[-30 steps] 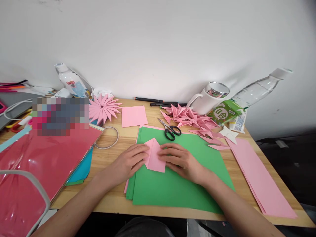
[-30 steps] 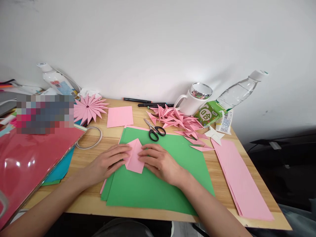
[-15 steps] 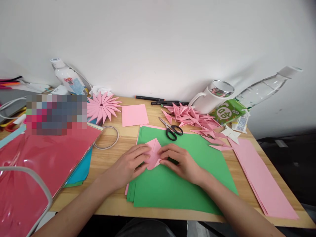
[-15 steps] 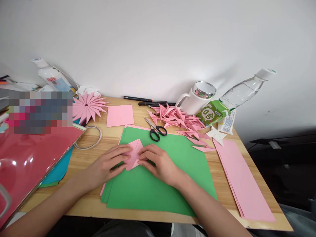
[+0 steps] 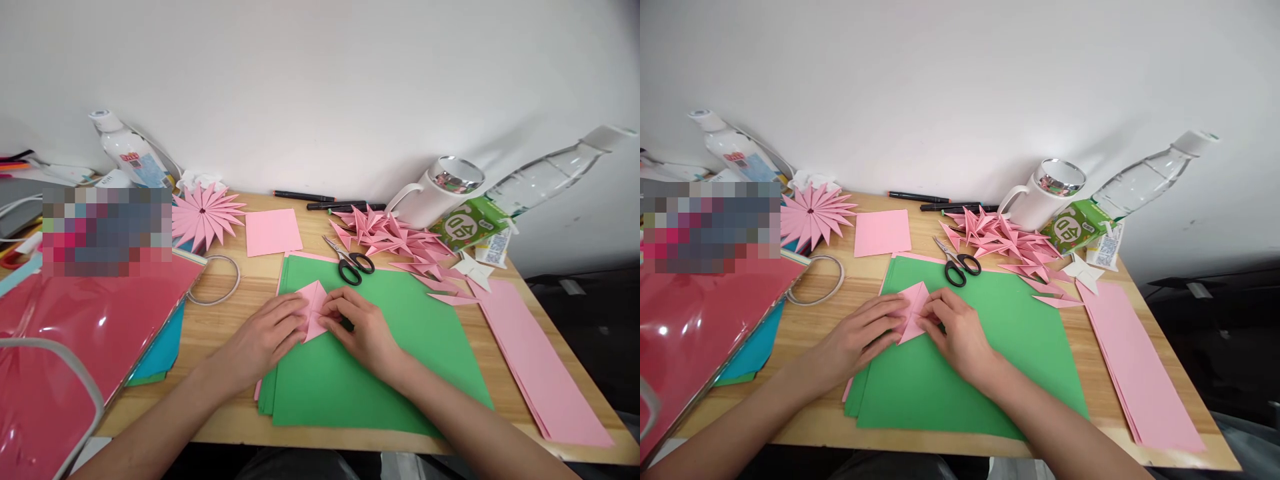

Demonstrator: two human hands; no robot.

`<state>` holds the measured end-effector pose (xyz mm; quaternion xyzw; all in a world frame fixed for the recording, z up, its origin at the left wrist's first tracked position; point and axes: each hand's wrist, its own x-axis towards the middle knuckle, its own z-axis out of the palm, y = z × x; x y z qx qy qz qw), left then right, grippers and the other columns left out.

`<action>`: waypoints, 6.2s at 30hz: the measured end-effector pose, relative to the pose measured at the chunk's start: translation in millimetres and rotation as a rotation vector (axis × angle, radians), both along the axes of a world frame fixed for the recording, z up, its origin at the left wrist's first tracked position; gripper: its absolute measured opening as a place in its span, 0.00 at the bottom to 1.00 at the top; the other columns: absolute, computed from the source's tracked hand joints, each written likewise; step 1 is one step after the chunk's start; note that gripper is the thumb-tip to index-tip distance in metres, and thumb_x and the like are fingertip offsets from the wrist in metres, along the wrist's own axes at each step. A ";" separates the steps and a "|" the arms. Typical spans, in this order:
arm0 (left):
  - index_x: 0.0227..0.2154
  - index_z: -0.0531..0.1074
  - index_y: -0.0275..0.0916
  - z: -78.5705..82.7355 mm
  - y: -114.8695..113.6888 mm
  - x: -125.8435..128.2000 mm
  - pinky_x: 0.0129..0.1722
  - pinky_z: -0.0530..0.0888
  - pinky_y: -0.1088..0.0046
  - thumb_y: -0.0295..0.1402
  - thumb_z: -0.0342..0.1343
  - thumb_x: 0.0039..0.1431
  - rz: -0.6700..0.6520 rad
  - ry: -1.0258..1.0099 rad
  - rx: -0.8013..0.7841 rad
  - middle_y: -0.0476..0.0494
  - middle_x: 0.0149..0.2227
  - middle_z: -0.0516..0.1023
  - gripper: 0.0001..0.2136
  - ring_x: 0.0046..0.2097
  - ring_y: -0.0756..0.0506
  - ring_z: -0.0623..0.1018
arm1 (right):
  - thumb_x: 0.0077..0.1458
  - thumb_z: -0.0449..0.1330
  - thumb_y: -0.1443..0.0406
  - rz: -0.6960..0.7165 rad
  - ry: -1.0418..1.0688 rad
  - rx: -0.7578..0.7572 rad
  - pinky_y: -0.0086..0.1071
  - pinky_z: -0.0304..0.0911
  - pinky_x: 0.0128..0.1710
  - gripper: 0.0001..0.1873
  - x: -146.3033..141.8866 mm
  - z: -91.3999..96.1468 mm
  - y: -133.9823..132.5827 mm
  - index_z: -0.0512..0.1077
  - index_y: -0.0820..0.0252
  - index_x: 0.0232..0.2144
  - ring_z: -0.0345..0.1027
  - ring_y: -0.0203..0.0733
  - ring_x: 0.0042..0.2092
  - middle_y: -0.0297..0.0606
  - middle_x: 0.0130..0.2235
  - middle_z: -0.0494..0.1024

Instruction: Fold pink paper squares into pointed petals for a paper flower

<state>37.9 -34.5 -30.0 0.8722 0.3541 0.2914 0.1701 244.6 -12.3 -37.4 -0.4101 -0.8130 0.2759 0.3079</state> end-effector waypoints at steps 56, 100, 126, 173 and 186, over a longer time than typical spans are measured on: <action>0.44 0.70 0.32 -6.2 -3.9 -0.5 0.55 0.70 0.57 0.29 0.51 0.61 -0.017 0.233 0.246 0.31 0.50 0.72 0.11 0.59 0.38 0.64 | 0.57 0.57 0.69 0.225 0.022 -0.033 0.31 0.67 0.34 0.06 26.4 9.6 20.7 0.76 0.60 0.34 0.68 0.34 0.33 0.43 0.42 0.71; 0.46 0.69 0.30 -4.6 -2.7 -0.9 0.54 0.71 0.59 0.26 0.44 0.64 -0.033 0.259 0.339 0.33 0.50 0.74 0.13 0.59 0.41 0.66 | 0.56 0.51 0.74 0.447 -0.488 0.406 0.46 0.66 0.50 0.19 15.6 25.6 -20.4 0.67 0.70 0.51 0.54 0.56 0.60 0.61 0.52 0.68; 0.36 0.72 0.32 -1.5 -8.4 15.8 0.53 0.72 0.59 0.25 0.42 0.64 0.079 0.262 0.362 0.35 0.44 0.78 0.12 0.53 0.42 0.73 | 0.53 0.52 0.80 0.412 -0.259 0.133 0.39 0.66 0.46 0.20 30.3 26.5 8.3 0.74 0.55 0.40 0.60 0.44 0.52 0.42 0.45 0.67; 0.36 0.75 0.36 0.2 -3.4 19.8 0.50 0.73 0.63 0.32 0.48 0.63 0.129 0.276 0.246 0.48 0.43 0.80 0.11 0.50 0.43 0.75 | 0.57 0.55 0.68 0.085 -0.198 0.159 0.39 0.66 0.42 0.04 23.1 5.4 8.0 0.67 0.59 0.30 0.63 0.45 0.43 0.43 0.40 0.65; 0.44 0.73 0.37 8.2 0.7 7.8 0.55 0.67 0.61 0.50 0.66 0.33 -0.014 0.368 -0.032 0.39 0.50 0.74 0.33 0.56 0.37 0.69 | 0.48 0.64 0.58 -0.170 -0.396 0.214 0.45 0.60 0.39 0.13 -10.0 -3.1 -12.5 0.67 0.60 0.23 0.59 0.54 0.45 0.47 0.44 0.66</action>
